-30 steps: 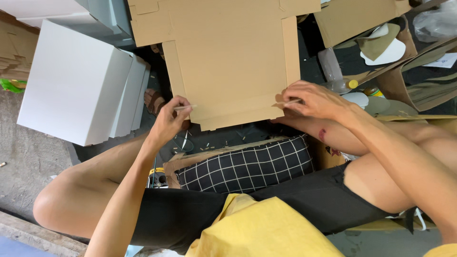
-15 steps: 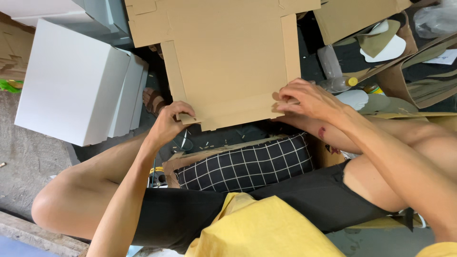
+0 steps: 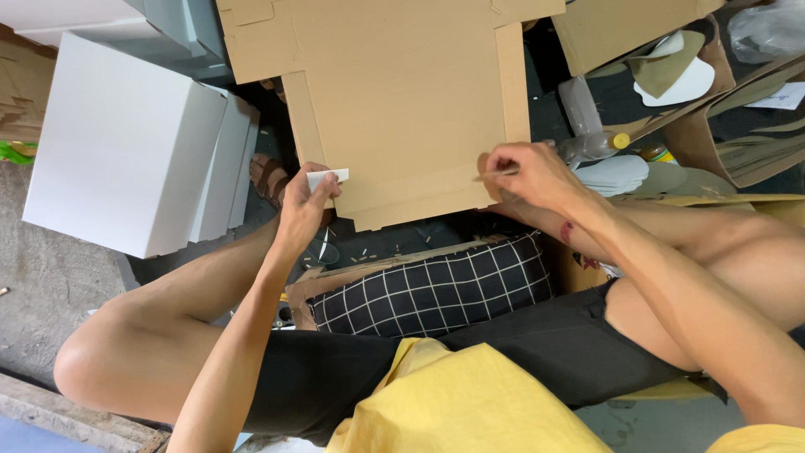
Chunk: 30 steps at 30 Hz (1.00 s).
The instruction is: The person sits on the floor and assembles a cardboard box by folding the flaps and inserting white paper inserts into the side slots. They repeat this process for multiple boxes, folding the cardboard and securing the inserts by hand.
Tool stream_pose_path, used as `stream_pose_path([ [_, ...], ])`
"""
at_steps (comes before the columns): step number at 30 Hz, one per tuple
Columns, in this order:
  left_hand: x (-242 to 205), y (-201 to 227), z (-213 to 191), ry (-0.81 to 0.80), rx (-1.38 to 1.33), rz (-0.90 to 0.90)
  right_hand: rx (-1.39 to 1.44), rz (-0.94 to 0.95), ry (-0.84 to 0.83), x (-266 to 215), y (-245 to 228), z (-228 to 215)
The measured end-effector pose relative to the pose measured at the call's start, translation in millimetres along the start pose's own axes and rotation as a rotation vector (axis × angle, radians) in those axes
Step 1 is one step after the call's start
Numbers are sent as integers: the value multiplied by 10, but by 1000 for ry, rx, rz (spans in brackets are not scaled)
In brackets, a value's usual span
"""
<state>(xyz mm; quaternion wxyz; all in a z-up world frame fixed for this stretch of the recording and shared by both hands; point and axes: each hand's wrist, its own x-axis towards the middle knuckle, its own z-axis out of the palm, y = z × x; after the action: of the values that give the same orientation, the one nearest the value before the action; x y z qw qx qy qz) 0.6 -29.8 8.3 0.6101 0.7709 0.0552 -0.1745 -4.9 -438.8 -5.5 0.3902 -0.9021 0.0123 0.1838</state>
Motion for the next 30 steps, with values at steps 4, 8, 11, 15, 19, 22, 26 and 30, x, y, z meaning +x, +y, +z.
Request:
stream_pose_path([
  [4, -33, -41, 10, 18, 35, 5, -306, -271, -218, -14, -71, -149],
  [8, -19, -97, 4, 36, 43, 5, -411, -295, -284, -21, -277, -279],
  [11, 7, -176, 32, 46, 102, 26, -505, -347, -270, 21, -74, -148],
  [15, 16, -210, 49, 45, 181, 58, -489, -328, -276, -37, -142, -144],
  [19, 30, -196, 63, 25, 266, 90, -571, -321, -303, -59, -181, -125],
  [22, 25, -191, 79, 10, 323, 87, -743, -306, -353, -55, -63, 25],
  [26, 44, -257, 66, -24, 362, 86, -750, -154, -493, -332, -558, -106],
  [30, -13, 20, 122, -53, 258, 95, -337, -270, -268, -359, -1114, 161],
])
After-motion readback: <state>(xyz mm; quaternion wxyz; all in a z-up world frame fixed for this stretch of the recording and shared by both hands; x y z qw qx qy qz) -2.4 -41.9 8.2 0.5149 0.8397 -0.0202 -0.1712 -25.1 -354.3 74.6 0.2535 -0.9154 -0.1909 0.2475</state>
